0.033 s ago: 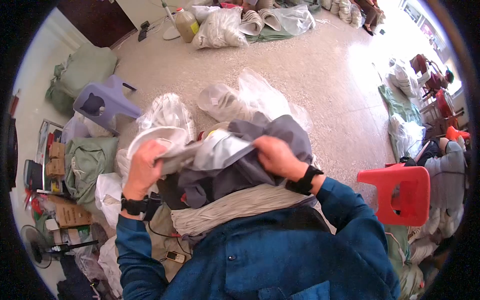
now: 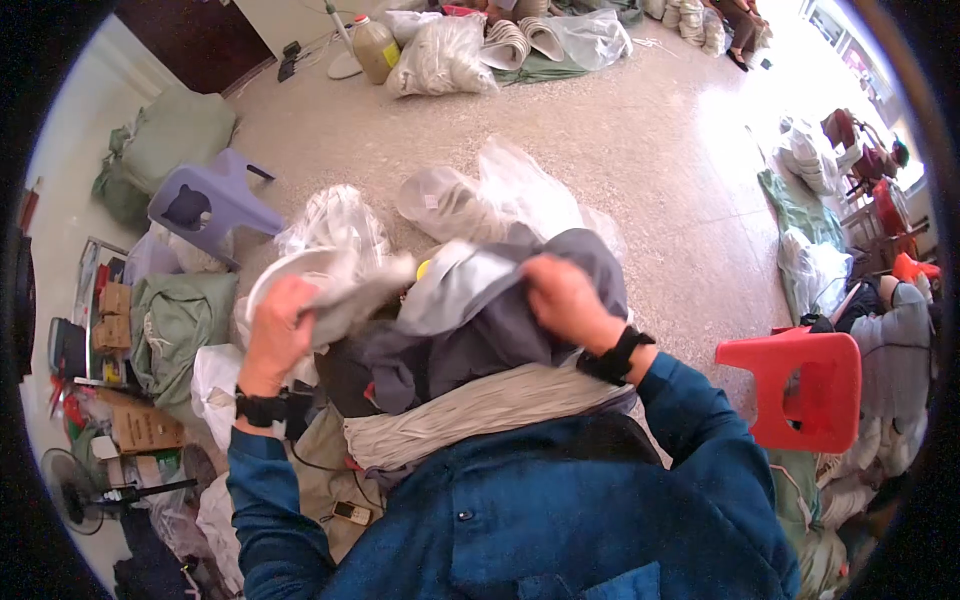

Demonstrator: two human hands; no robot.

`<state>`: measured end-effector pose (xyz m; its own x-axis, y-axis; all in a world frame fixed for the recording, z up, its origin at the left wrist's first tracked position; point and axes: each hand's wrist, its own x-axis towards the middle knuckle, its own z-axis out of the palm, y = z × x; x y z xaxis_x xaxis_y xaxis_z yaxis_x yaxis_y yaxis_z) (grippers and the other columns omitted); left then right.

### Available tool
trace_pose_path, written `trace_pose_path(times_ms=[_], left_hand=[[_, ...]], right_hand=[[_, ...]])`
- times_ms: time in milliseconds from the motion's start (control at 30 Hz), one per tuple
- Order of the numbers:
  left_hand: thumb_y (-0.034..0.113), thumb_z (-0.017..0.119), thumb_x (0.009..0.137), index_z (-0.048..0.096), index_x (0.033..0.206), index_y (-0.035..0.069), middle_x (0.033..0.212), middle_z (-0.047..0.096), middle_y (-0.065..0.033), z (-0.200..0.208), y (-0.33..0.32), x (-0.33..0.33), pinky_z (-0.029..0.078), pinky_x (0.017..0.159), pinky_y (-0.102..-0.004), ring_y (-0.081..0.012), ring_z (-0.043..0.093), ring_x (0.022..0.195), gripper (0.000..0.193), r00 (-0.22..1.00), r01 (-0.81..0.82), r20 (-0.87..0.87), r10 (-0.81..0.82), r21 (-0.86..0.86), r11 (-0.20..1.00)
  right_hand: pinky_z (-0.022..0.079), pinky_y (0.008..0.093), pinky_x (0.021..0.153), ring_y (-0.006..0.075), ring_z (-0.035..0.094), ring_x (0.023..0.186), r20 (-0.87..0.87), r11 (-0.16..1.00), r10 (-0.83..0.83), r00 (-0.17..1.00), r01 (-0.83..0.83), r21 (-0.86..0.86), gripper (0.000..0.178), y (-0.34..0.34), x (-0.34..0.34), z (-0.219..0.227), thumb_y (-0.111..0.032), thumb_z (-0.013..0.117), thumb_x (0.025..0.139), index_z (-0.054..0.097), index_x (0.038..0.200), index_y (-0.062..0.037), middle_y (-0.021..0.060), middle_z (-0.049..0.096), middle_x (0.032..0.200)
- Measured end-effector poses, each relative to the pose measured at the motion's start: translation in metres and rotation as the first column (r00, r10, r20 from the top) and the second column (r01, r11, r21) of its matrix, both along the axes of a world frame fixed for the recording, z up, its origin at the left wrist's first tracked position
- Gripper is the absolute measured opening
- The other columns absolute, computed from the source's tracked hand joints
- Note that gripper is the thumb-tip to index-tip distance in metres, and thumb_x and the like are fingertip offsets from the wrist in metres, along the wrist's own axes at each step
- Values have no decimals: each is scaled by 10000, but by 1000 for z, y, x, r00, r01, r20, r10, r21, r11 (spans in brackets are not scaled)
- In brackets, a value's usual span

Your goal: Lacing a white athletic shoe while sitting in a workshop environment.

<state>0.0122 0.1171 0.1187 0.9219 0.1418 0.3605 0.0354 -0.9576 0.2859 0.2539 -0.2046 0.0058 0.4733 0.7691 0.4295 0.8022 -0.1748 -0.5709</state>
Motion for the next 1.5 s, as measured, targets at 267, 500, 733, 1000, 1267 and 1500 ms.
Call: trace_pose_path(times_ms=[267,500,733,1000,1267,1500], left_hand=[[31,676,851,657,1048,-31,956,705,-117,23,5,-23,505,779,-315,-217,677,849,207,947,-239,101,304,-409,881],[21,671,885,634,1210,-1,1151,692,-61,5,-26,-17,500,891,-301,-157,656,994,328,956,7,115,271,-929,370],[18,655,887,557,1314,5,1231,657,-83,-14,-40,-6,502,959,-349,-200,644,1083,437,968,133,150,203,-986,96],[15,666,874,587,1281,-17,1179,689,-85,-49,-54,14,520,924,-345,-200,672,1029,415,991,10,-12,132,-987,-160],[62,663,911,559,1316,-11,1240,655,-98,-120,-37,66,492,973,-338,-202,642,1092,424,996,-84,-87,-6,-929,-360],[168,576,972,490,1350,-50,1246,634,-142,-176,-33,89,464,964,-311,-206,614,1084,445,908,-360,-157,387,-763,537]], right_hand=[[450,458,912,402,557,1055,46,989,-27,999,33,-145,344,3,4,21,-87,644,823,567,1152,-27,192,596,1104],[475,417,839,345,590,1022,-138,965,-251,958,237,-110,294,-47,0,9,-167,686,870,595,1106,-18,166,590,1127],[482,427,673,368,617,754,-231,978,-123,965,79,-192,107,-91,-8,11,-95,636,862,571,846,-12,180,612,767],[504,374,690,291,633,778,-299,976,-92,950,26,-216,182,-76,6,26,-161,693,861,623,935,-10,143,649,861],[472,367,1011,273,578,1188,-764,963,254,593,-231,141,890,39,-25,21,-361,709,917,195,1500,71,250,541,1308],[443,392,1028,361,563,1224,-715,996,-75,695,10,-94,908,87,-21,8,-430,721,880,267,1458,102,302,534,1318]])
